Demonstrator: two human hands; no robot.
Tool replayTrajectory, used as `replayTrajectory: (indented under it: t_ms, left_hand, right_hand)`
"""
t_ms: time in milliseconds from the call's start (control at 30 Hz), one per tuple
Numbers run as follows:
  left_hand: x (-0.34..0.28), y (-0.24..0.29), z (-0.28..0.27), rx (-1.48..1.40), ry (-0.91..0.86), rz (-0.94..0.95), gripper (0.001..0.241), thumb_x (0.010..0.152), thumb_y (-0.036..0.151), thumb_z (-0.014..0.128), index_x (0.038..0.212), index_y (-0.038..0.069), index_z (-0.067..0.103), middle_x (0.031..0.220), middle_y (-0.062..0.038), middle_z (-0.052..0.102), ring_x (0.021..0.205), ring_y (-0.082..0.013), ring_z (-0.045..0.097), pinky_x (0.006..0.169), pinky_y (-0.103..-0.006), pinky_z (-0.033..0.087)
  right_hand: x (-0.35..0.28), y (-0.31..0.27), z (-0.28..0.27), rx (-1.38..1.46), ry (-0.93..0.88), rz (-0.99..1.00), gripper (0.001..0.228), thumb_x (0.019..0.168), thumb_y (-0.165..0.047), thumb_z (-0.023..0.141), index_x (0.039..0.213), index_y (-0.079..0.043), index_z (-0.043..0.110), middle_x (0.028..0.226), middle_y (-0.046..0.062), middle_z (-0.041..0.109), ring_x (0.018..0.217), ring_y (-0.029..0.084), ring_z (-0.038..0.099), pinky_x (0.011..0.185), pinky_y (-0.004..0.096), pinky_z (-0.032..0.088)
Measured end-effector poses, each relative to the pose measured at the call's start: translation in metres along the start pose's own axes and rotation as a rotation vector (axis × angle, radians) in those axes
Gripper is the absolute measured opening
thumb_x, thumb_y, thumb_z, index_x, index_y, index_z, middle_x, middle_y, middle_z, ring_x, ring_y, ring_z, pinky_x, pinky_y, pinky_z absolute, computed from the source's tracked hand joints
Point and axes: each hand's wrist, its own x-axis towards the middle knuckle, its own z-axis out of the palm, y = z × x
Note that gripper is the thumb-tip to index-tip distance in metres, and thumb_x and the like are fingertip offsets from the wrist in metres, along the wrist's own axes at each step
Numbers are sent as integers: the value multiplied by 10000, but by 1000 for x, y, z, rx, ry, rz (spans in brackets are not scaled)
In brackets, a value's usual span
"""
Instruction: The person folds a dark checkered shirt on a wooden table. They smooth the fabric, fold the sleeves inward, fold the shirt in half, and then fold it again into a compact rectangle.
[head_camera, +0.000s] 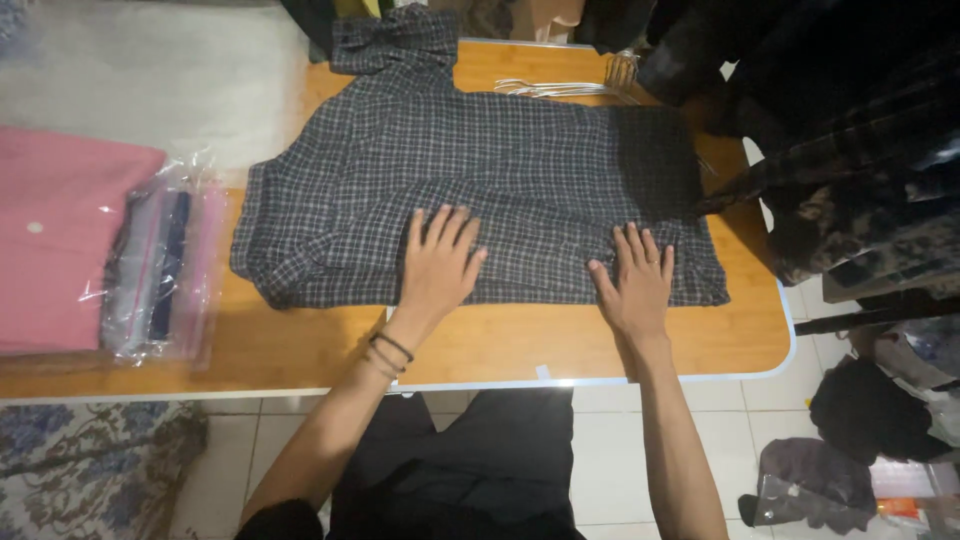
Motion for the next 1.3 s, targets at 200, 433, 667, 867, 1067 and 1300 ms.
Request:
replayTrajectory:
  t_ms: [200,433,667,867,1067,1300]
  left_hand:
    - [-13,-11,-9,-47,-18,-17,701,1023,541,471,1516,43,467,1610,-213,382,1522,-355,282,1226,-610,133]
    - [-12,-14,-19,-103,-73,27,742,1009,554,478,1534,33,430,1620,-219,337,1532,-359,230,1229,-595,93]
    - [-35,-62,-69,-380,-53,-64,553,1034,407,482,1491,99,521,1606,-121,455,1564,-302,333,1310,-519,202]
    - [-75,-149,-60,-15,-5,-144,612,1058,387,490,1533,3,444,1619,-212,388,1536,-375,290,1257,-534,182]
    - [-81,-145,-70,-8,-90,-149,614,1070,408,461,1545,22,416,1635,-196,347,1539,-366,256,1255,-519,171]
    - [-81,-139,-84,-66,-96,-146,633,1049,422,472,1542,28,417,1630,-194,347,1536,-370,249,1252,-519,171]
  right_hand:
    - [-1,6,0,-28,-5,-23,682,1037,-513,503,1516,-28,502,1610,172,441,1525,371,322,1257,579,113]
    - [0,5,-9,-8,-10,-60,702,1008,-547,524,1510,-56,515,1595,160,466,1509,357,350,1253,560,147]
    - [-1,5,-12,34,-18,-63,701,1006,-513,543,1517,-33,510,1592,162,469,1510,366,350,1247,566,152]
    - [0,11,-5,22,-21,-83,676,1010,-499,553,1501,-35,534,1588,163,487,1511,366,364,1253,569,159]
    - [-1,8,-5,16,-6,-60,669,1003,-514,561,1486,-51,564,1577,153,506,1505,360,379,1254,569,170]
    - [0,13,-2,-3,-24,-42,688,1009,-555,535,1490,-63,561,1581,154,495,1515,355,359,1252,562,159]
